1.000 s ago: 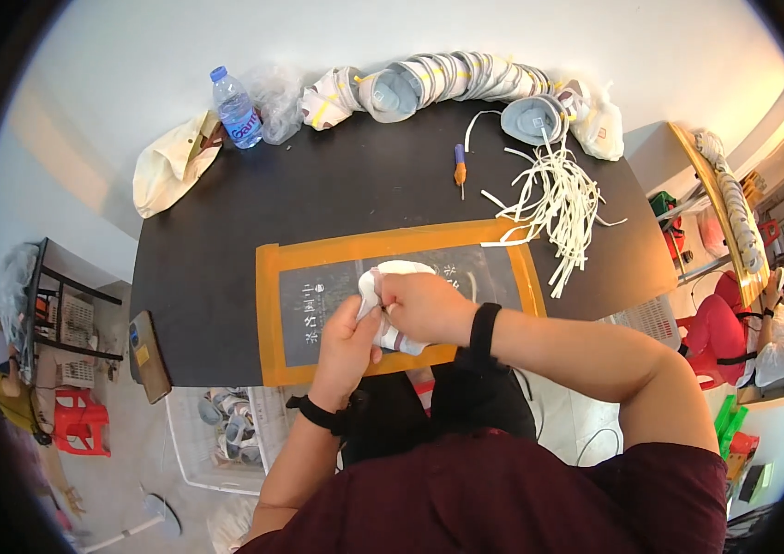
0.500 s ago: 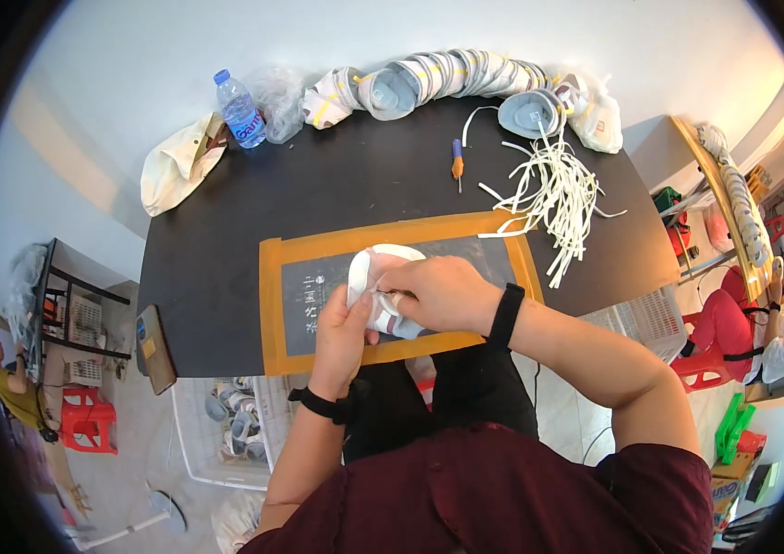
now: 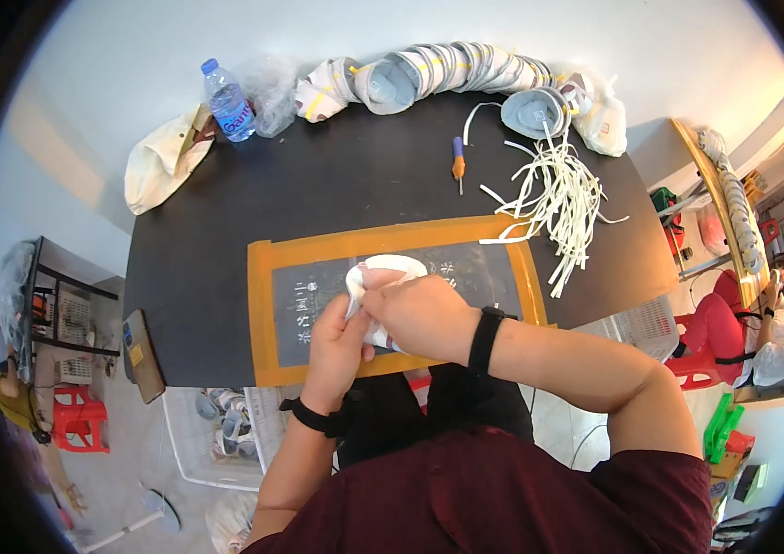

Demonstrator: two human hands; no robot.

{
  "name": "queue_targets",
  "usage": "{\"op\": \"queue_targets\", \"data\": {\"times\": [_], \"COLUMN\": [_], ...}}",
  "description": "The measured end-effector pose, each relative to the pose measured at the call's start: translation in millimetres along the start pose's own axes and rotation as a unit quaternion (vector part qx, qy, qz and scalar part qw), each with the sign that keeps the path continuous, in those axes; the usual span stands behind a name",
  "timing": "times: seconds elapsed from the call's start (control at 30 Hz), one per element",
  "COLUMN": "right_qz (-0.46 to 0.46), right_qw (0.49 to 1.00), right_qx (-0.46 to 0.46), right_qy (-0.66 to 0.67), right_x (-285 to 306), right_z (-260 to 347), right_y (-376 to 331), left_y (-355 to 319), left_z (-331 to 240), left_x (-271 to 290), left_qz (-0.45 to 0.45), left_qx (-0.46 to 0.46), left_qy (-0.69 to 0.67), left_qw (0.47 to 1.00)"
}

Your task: Applying reinforcing tape strips to the interior heel section of a white shoe upper.

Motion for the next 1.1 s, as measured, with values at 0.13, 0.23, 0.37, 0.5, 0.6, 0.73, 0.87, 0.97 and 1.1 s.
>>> {"op": "queue_targets", "data": {"times": [0.13, 0.23, 0.37, 0.5, 0.6, 0.73, 0.87, 0.97, 1.1], "right_qz": [0.171, 0.19, 0.137, 0.169, 0.139, 0.081, -0.059, -0.072, -0.081], "right_qw": [0.979, 0.962, 0.981, 0.978, 0.99, 0.992, 0.944, 0.951, 0.982], "right_qx": [-0.044, -0.107, -0.085, -0.094, -0.007, -0.002, -0.065, 0.015, -0.103], "right_qy": [0.101, 0.165, 0.107, 0.082, 0.0, 0.092, 0.317, 0.3, 0.133], "right_x": [-21, -36, -30, -14, 51, 126, 151, 133, 94], "right_z": [-16, -27, -22, -23, -9, -20, -40, -21, -15], "right_y": [12, 12, 12, 5, -10, -22, -33, -53, -73], "left_y": [0, 0, 1, 2, -2, -18, -36, -42, -47], "left_z": [-1, -1, -7, 1, -1, -9, -27, -34, -23], "left_x": [-3, -6, -7, -6, -7, -7, -28, -45, -39], "left_qz": [0.017, 0.0, -0.047, -0.044, -0.039, 0.013, 0.057, 0.008, 0.035], "left_qx": [0.014, 0.023, -0.004, -0.015, -0.016, -0.021, -0.027, 0.005, 0.002], "left_qy": [0.038, 0.015, 0.036, 0.066, 0.037, -0.041, -0.126, -0.192, -0.211], "left_qw": [0.999, 1.0, 0.998, 0.997, 0.998, 0.999, 0.99, 0.981, 0.977]}}
Point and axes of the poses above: each hand's wrist, its own y-axis towards the middle knuckle, its own x-axis out of the back of the hand, z = x × y, the point moved 8 cm from there along y, towards the middle knuckle, and after that the axes turned 15 degrees about -y, right-handed, at the moved point
